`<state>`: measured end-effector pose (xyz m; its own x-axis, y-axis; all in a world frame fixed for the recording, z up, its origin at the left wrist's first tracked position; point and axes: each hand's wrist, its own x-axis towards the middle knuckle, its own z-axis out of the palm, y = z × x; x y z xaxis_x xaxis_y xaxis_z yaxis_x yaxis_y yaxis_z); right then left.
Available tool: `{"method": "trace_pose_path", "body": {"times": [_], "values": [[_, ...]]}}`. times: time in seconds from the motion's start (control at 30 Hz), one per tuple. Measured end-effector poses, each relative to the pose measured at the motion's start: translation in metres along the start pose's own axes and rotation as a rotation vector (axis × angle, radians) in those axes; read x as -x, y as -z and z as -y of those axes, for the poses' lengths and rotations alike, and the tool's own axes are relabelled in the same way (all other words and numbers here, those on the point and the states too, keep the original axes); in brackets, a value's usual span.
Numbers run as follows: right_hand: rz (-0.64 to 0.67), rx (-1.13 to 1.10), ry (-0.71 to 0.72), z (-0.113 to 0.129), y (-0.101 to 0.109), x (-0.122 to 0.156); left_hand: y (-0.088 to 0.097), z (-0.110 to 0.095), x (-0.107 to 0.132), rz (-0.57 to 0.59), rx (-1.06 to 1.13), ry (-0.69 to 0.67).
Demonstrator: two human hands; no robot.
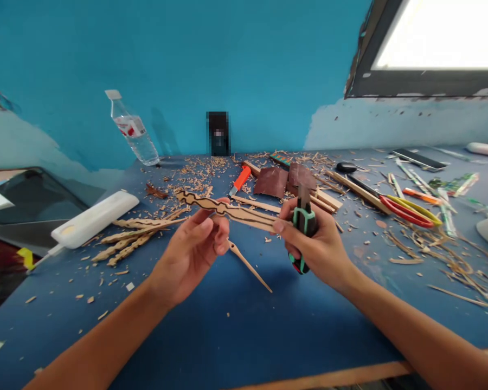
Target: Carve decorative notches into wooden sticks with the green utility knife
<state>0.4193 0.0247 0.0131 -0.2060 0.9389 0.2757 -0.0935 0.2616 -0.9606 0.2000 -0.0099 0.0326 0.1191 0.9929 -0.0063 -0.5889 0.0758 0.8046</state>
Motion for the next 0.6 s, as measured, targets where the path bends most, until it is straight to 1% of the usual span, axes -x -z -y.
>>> {"method": "trace_pose_path", "body": {"times": [0.13,0.27,0.43,0.6], "values": [[0.112,0.047,-0.013,0.0038,-0.0028,0.0072,0.0015,0.0077,-0.0027,-0.021,-0.04,-0.026],[0.224,0.094,-0.035,0.002,-0.0024,0.0095,0.002,0.0083,-0.0015,-0.031,-0.073,-0.039],[0.264,0.133,-0.051,-0.0023,-0.0005,0.0097,0.0037,0.0077,0.0003,-0.024,-0.105,-0.04],[0.303,0.149,-0.061,-0.0004,0.0,0.0095,0.005,0.0075,0.0007,-0.003,-0.115,-0.045]]}}
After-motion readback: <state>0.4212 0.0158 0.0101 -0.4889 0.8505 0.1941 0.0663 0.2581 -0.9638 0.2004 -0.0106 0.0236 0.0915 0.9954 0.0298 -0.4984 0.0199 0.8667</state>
